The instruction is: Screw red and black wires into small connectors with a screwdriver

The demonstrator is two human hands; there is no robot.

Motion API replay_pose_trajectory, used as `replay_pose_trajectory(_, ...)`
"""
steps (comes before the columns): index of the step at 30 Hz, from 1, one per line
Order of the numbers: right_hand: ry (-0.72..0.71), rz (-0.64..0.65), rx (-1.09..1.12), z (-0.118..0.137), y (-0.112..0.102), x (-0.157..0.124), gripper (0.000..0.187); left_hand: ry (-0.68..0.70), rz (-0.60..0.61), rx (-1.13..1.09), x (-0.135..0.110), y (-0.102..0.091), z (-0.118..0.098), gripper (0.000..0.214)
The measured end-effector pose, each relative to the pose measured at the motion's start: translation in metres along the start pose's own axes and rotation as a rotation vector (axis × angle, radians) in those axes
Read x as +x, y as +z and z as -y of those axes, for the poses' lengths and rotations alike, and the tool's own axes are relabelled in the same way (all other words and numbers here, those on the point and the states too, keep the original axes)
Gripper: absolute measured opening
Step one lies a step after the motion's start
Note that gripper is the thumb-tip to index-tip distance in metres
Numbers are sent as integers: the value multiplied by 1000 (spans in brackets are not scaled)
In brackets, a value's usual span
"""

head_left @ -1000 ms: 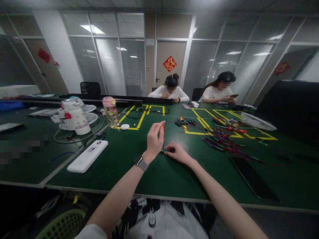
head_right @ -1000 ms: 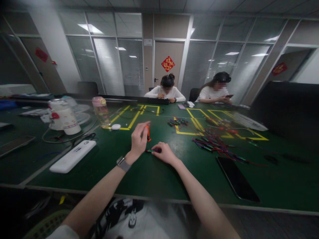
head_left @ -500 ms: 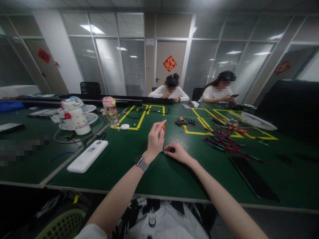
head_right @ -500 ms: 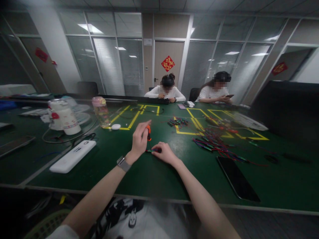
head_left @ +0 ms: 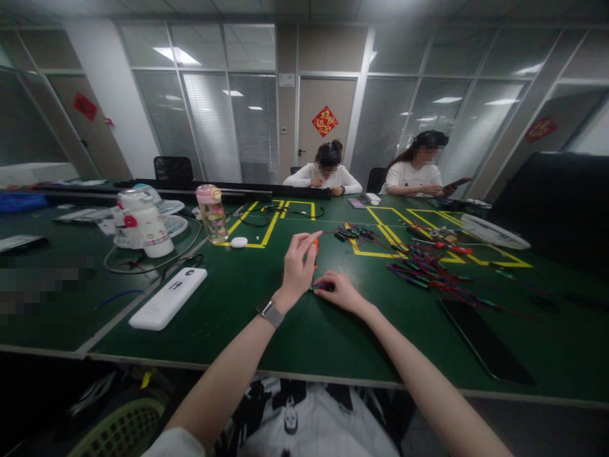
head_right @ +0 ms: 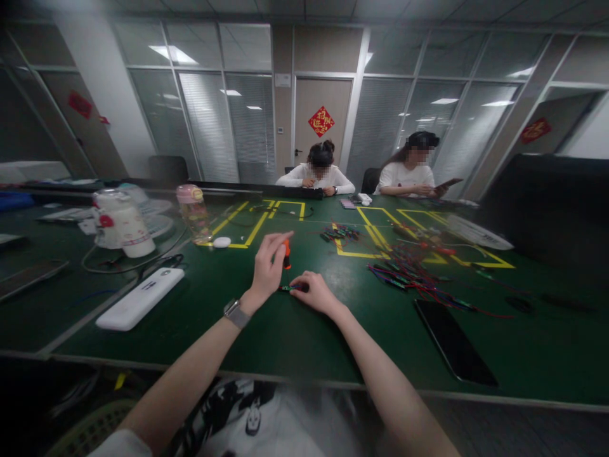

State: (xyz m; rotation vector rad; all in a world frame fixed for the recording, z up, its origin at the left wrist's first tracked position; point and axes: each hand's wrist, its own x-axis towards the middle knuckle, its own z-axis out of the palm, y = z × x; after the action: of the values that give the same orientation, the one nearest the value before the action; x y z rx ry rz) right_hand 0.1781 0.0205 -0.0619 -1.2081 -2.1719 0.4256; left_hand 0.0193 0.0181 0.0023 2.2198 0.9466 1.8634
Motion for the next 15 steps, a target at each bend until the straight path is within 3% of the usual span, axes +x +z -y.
replay_pose_trajectory(4, -10, 0, -2, -1, 0, 0, 16, 11, 46, -55, 1, 1, 1, 35)
replay_pose_trajectory(11, 0, 2, 1, 1, -1, 0, 15, -49, -49, 57, 2, 0, 3, 21)
replay_pose_trajectory(15, 1, 5, 2, 1, -1, 0, 16, -51, 9, 8, 2, 0, 2, 28)
